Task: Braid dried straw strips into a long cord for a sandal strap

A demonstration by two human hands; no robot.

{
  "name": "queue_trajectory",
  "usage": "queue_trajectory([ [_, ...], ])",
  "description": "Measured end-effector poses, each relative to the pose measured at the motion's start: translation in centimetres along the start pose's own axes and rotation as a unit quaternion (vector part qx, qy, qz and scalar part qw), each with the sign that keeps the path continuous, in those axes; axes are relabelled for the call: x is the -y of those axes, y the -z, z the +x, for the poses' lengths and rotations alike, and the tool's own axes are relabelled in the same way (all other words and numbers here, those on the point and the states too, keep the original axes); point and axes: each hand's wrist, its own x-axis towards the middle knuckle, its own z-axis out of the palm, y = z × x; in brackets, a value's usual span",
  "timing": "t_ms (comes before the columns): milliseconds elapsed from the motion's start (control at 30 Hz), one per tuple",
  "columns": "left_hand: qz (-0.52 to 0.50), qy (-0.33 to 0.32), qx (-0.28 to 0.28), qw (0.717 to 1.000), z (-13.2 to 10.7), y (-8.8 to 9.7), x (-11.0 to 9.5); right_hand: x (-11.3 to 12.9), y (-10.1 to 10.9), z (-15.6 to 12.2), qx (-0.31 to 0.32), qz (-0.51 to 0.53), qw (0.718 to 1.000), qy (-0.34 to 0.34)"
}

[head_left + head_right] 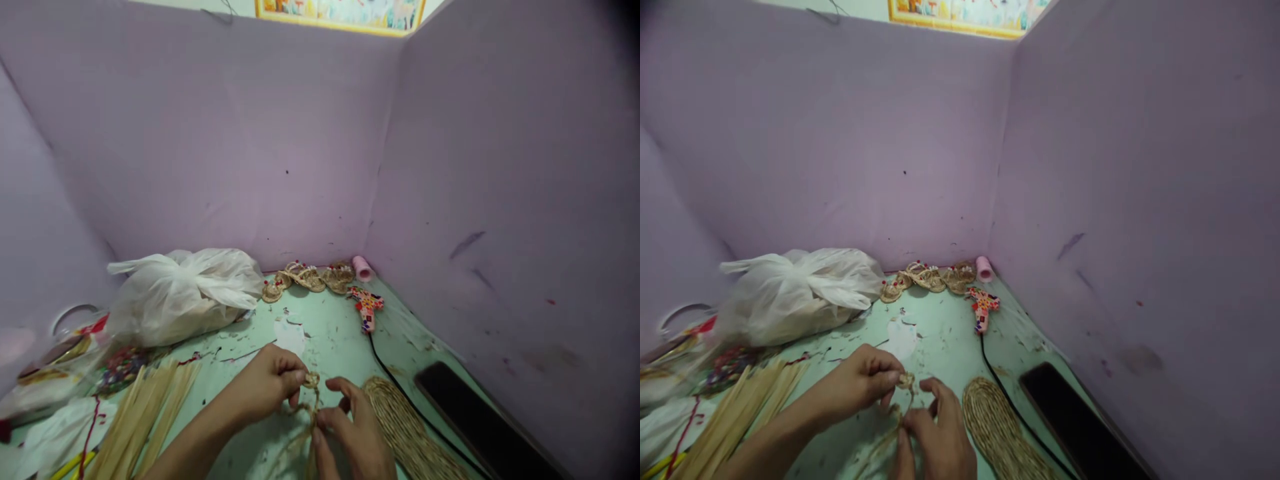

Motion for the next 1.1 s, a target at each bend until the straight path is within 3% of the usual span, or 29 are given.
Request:
queue_trajectory([
  [133,-0.055,-0.005,0.045,0.997,-0.2,-0.6,-0.5,-0.2,-0.3,0.7,-0.059,-0.065,0.993,0.079],
  [267,-0.116,0.055,0.037,0.991,0.0,-0.6,-0.5,-0.2,-0.5,0.8,-0.041,-0.046,0.987,0.152],
  [433,-0.162,0.129,0.081,0.975,0.3,-0.1,0.6,-0.7,-0.7,0.8,-0.030,-0.038,0.977,0.207],
  [567,-0.142,0.153,0.119,0.971,0.3,-0.1,1.2,-1.1,-0.9,0.8,0.002,0.012,0.978,0.209],
  [700,-0.027,0.049,0.047,0.997,0.1,-0.7,1.1,-1.4,-0.8,0.7,0.003,0.027,0.980,0.199],
  [800,-0.010,0.004,0.030,0.999,0.2,-0.9,0.9,-1.2,-0.6,0.6,0.008,0.016,0.984,0.178],
  [933,-0.093,0.078,0.001,0.993,0.3,-0.1,0.9,-1.0,-0.3,0.7,0.028,-0.048,0.979,0.198],
  [1100,-0.163,0.161,0.095,0.969,0.2,0.3,1.0,-0.8,-0.3,0.9,0.040,-0.037,0.974,0.220],
])
